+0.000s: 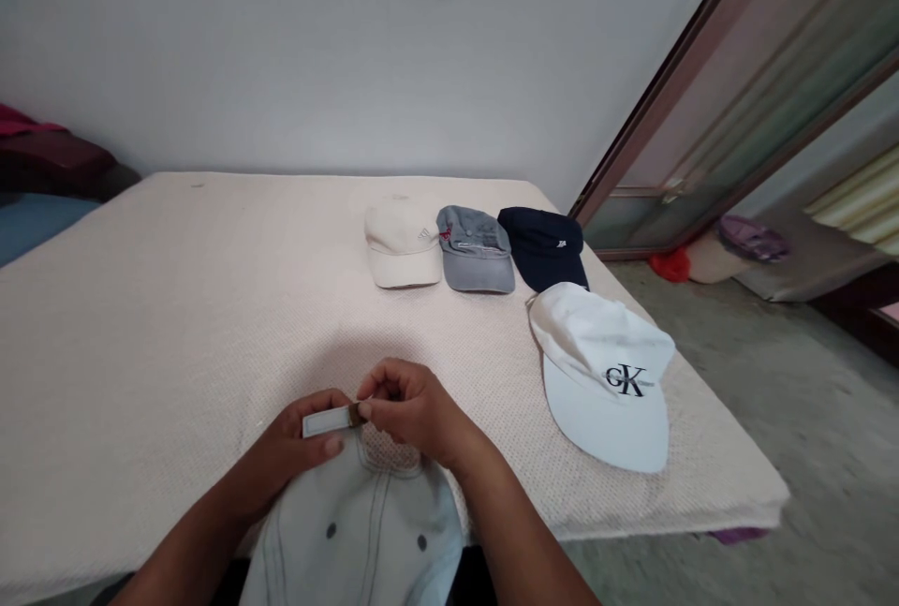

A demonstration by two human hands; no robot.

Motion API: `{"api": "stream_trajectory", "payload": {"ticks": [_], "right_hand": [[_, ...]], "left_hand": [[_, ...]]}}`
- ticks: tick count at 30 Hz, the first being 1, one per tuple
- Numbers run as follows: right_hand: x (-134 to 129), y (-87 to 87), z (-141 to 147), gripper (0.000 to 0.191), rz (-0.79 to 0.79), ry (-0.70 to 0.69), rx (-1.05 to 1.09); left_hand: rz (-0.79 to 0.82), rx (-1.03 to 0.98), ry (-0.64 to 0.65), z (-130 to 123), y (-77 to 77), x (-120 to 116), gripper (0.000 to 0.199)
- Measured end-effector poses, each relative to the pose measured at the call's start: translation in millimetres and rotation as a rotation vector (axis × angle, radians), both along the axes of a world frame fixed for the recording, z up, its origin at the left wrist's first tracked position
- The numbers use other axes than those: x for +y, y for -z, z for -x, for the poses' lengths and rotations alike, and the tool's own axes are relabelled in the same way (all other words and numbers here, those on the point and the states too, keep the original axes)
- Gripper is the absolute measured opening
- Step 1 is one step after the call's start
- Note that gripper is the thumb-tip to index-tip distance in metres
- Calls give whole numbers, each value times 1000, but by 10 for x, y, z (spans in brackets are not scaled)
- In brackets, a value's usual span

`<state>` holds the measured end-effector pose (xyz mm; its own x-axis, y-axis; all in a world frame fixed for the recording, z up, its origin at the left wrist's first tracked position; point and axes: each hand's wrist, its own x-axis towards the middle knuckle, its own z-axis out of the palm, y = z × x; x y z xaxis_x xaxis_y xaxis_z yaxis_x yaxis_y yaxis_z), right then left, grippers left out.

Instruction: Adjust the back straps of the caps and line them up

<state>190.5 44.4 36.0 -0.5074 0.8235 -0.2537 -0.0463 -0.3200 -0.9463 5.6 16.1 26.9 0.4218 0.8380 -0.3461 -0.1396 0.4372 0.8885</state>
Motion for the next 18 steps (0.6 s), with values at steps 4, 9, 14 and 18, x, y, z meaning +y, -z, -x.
{"api": "stream_trajectory", "payload": {"ticks": [4, 9, 14, 18], "right_hand": [[-4, 7, 11, 12, -12, 21, -24], [-16, 12, 9, 17, 30, -28, 71], [-29, 16, 27, 17, 56, -52, 111], [-42, 17, 53, 15, 50, -61, 67]], "left_hand": [[18, 50, -20, -16, 1, -15, 26], [66, 26, -58, -29, 11, -25, 24], [86, -5, -34, -11, 5, -32, 21], [53, -7, 9, 4, 20, -43, 21]]}}
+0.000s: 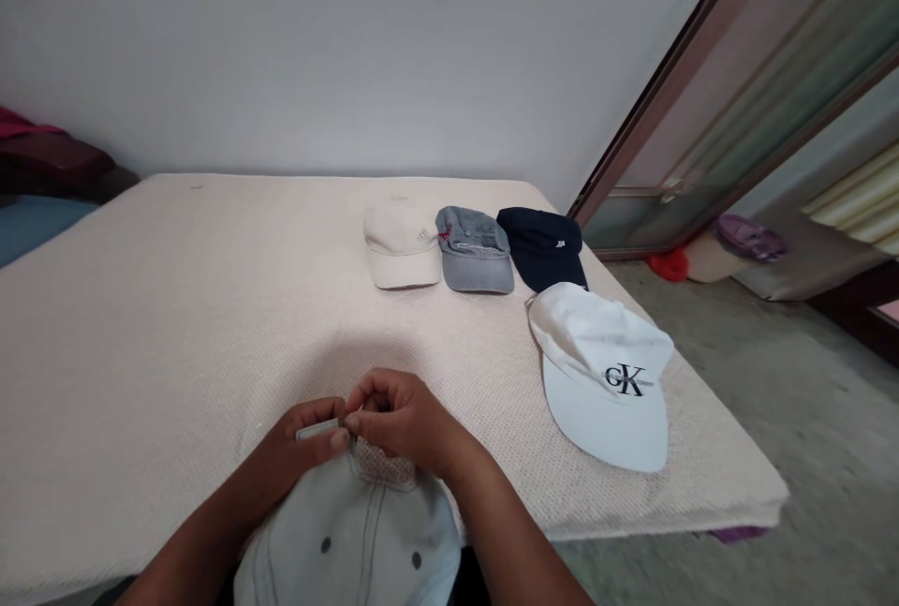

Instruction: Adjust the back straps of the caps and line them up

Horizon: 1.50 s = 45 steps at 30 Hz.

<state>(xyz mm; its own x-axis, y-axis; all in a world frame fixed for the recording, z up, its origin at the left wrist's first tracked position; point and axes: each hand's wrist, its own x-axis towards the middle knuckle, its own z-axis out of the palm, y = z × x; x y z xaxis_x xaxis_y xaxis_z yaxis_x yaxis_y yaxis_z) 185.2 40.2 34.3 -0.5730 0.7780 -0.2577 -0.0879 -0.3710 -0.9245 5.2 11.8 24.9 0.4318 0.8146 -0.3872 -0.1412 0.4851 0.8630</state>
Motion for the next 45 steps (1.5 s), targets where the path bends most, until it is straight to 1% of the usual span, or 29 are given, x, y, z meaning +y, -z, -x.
{"api": "stream_trajectory", "payload": {"ticks": [3, 6, 10, 14, 18, 21, 27, 30, 35, 39, 42, 45], "right_hand": [[-7, -6, 9, 16, 5, 1, 9], [-13, -15, 6, 17, 22, -5, 39], [-19, -13, -12, 17, 56, -28, 102], [-19, 1, -25, 15, 74, -38, 129], [-13, 6, -28, 14, 79, -31, 140], [-13, -4, -33, 13, 84, -21, 153], [-15, -7, -44, 17, 82, -29, 180], [-11, 7, -46, 18, 69, -26, 175], [-7, 2, -54, 18, 40, -25, 158], [-6, -7, -68, 20, 29, -23, 182], [-5, -12, -92, 22, 14, -23, 179], [-7, -19, -120, 24, 5, 5, 150]], "left_hand": [[9, -2, -6, 4, 24, -2, 20], [28, -56, -10, 3, 30, 2, 22], [63, -95, -7, -11, -20, -2, 25], [116, -138, -13, -34, -72, -9, 23], [164, -186, -53, -47, -65, -1, 17], [175, -230, -46, -55, -65, 6, 15], [191, -218, -50, -71, -132, 6, 20], [196, -244, -33, -74, -98, 17, 24], [205, -277, -24, -84, 35, 32, 23], [189, -274, -15, -85, 108, 44, 23], [177, -244, -23, -68, 116, 90, 25], [151, -183, -78, -59, 52, 140, 25]]}}
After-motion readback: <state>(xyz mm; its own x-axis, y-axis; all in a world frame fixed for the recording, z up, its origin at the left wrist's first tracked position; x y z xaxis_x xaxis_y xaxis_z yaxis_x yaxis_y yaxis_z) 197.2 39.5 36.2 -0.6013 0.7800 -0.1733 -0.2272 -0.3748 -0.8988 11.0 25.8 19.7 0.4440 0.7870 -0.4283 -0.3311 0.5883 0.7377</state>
